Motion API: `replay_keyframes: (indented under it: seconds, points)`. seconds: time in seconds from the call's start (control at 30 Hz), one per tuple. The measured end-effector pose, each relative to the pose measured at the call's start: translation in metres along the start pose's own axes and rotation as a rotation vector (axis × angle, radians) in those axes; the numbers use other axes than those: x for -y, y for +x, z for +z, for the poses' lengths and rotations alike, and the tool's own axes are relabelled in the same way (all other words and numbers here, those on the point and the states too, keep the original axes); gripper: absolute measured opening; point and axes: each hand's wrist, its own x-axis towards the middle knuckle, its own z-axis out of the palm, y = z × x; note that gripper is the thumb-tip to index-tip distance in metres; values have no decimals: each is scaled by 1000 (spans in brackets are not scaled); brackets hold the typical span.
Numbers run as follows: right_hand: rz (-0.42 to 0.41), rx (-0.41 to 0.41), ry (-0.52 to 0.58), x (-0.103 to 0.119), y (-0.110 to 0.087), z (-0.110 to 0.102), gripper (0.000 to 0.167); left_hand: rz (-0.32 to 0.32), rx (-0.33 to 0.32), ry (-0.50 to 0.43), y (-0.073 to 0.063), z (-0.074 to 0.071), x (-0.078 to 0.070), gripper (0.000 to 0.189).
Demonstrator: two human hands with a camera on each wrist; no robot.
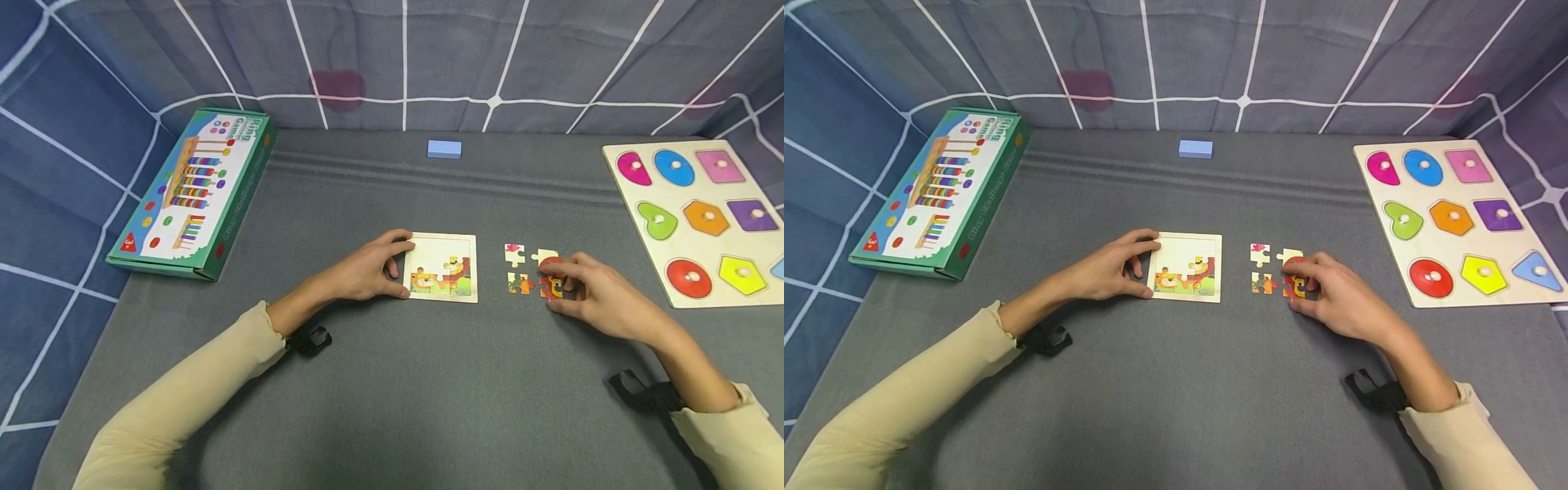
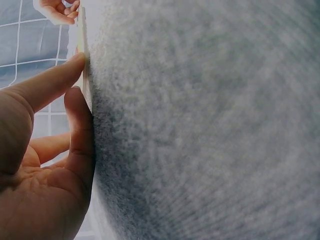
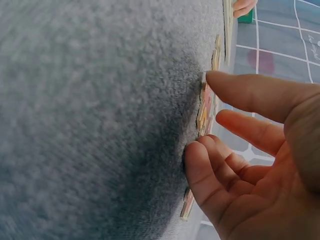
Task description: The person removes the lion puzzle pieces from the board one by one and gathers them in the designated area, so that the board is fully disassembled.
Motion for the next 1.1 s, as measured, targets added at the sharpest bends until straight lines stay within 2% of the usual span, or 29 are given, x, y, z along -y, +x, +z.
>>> replay_keyframes:
  seconds: [0.23,0.6,0.77,0.9,1.0,1.1]
  points:
    - [20,6,-30,1,-1,0,47,1,0,7,-1,-1,-1,81]
    - [0,2,-35,1,-2,1,41,6,-4,5,0,0,1,80]
    - [27,3,-1,2,-3,0,45,2,2,3,0,0,0,80]
    - [69,-35,49,6,-3,-2,45,0,7,7,1,0,-2,80]
    - [57,-61,41,13,1,-2,40,-3,8,7,1,-1,-2,80]
    - [7,-53,13,21,10,1,37,-7,7,6,0,-1,-2,80]
